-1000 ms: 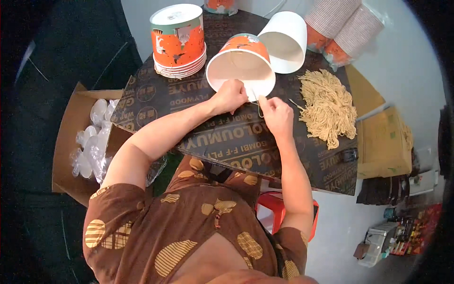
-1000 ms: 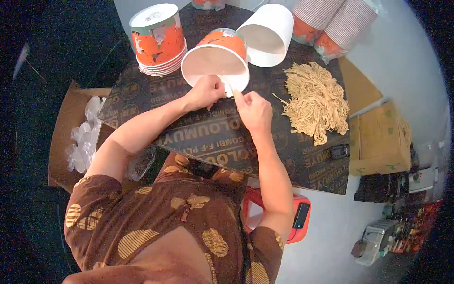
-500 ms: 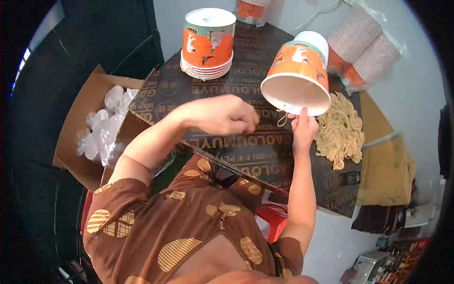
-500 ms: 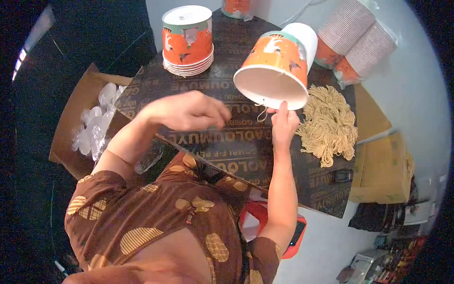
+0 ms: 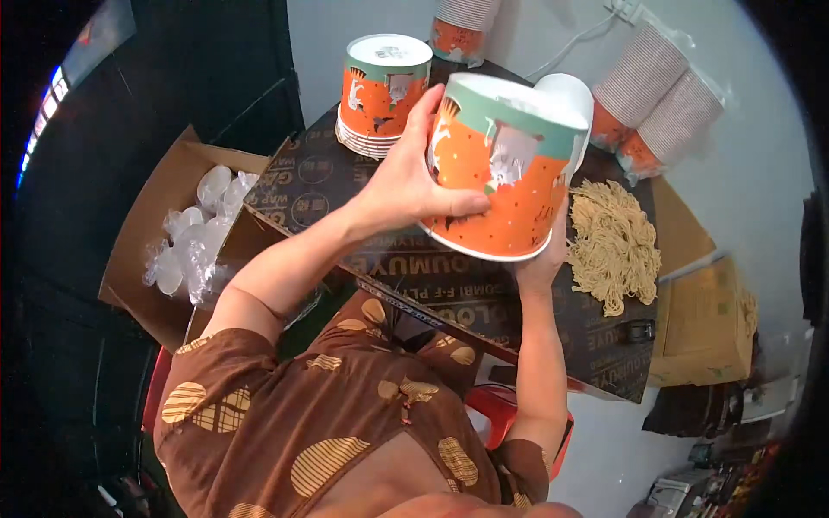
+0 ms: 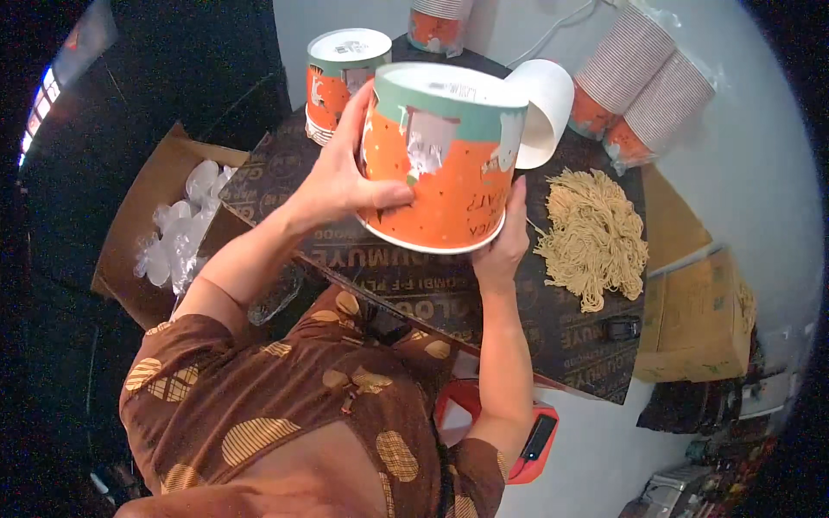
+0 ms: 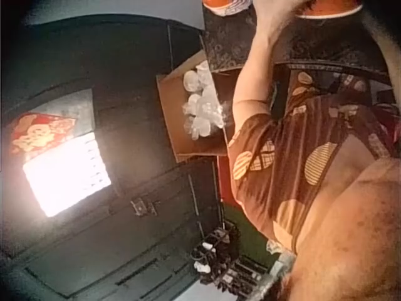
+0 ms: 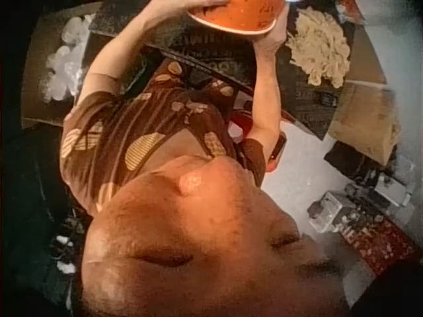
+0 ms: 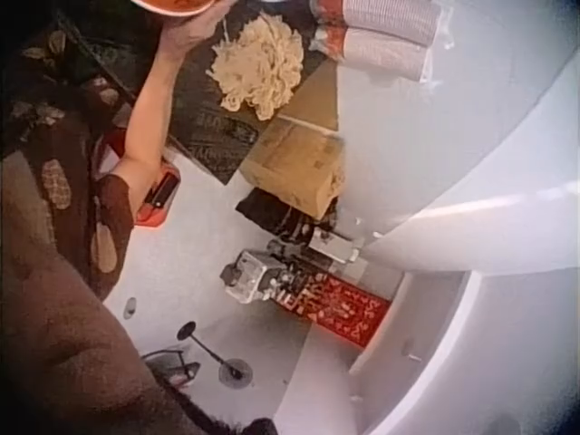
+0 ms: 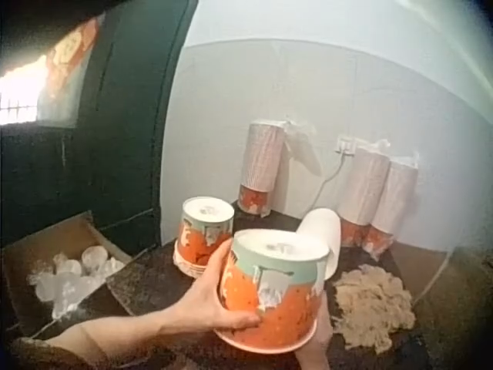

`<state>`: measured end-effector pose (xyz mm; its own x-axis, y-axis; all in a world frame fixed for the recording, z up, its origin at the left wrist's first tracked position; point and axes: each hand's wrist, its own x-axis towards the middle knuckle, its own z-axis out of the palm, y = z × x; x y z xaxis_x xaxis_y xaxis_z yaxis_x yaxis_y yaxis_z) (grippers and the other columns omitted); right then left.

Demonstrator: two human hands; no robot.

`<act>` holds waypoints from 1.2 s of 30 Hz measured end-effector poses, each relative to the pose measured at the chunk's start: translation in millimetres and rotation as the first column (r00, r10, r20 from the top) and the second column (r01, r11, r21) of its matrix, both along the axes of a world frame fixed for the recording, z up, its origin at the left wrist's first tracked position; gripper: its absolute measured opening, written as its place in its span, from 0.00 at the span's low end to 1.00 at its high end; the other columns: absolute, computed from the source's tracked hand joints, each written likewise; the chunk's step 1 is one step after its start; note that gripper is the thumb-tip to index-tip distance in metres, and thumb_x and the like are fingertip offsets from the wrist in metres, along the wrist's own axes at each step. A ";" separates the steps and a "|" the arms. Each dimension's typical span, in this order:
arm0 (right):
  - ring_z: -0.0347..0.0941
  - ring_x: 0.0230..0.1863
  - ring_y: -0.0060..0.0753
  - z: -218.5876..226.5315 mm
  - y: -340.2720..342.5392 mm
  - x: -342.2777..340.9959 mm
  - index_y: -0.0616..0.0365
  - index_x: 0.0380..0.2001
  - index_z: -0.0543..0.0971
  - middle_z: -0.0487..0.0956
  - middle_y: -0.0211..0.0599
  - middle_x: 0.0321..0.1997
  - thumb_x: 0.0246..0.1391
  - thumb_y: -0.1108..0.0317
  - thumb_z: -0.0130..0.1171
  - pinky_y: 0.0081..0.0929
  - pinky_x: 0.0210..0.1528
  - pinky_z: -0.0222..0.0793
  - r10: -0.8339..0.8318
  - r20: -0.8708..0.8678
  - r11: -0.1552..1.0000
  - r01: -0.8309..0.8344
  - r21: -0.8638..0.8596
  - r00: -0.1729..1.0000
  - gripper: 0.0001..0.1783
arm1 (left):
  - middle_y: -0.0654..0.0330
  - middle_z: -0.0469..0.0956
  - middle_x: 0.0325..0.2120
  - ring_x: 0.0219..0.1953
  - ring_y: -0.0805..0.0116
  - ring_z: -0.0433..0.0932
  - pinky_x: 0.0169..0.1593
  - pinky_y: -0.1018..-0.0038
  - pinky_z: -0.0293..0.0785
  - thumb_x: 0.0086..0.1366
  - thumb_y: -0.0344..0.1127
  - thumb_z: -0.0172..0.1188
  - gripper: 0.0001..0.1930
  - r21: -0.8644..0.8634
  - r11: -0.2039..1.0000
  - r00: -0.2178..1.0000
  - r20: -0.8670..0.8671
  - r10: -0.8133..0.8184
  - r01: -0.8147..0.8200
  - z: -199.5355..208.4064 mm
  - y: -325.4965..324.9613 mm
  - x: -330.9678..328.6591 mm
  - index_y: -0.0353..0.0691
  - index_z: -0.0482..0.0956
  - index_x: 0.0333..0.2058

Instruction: Assembling paper buckets by threading string handles through pre-punched holes.

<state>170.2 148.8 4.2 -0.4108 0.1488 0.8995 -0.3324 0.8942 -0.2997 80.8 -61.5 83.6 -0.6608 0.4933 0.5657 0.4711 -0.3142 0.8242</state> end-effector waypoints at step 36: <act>0.77 0.32 0.41 -3.4 19.7 2.4 0.68 0.38 0.77 0.78 0.46 0.31 0.61 0.69 0.46 0.32 0.35 0.72 0.112 0.185 0.967 -0.065 -0.245 0.976 0.13 | 0.43 0.58 0.56 0.58 0.44 0.61 0.58 0.58 0.62 0.48 0.31 0.68 0.30 0.330 0.586 0.228 -0.696 0.681 -0.740 -10.7 0.7 -96.3 0.36 0.67 0.51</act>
<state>172.6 168.5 0.7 -0.5961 0.3022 0.7439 -0.3207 0.7598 -0.5656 -15.6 -60.8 72.9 -0.1582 0.0876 0.9835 0.8615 0.4990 0.0941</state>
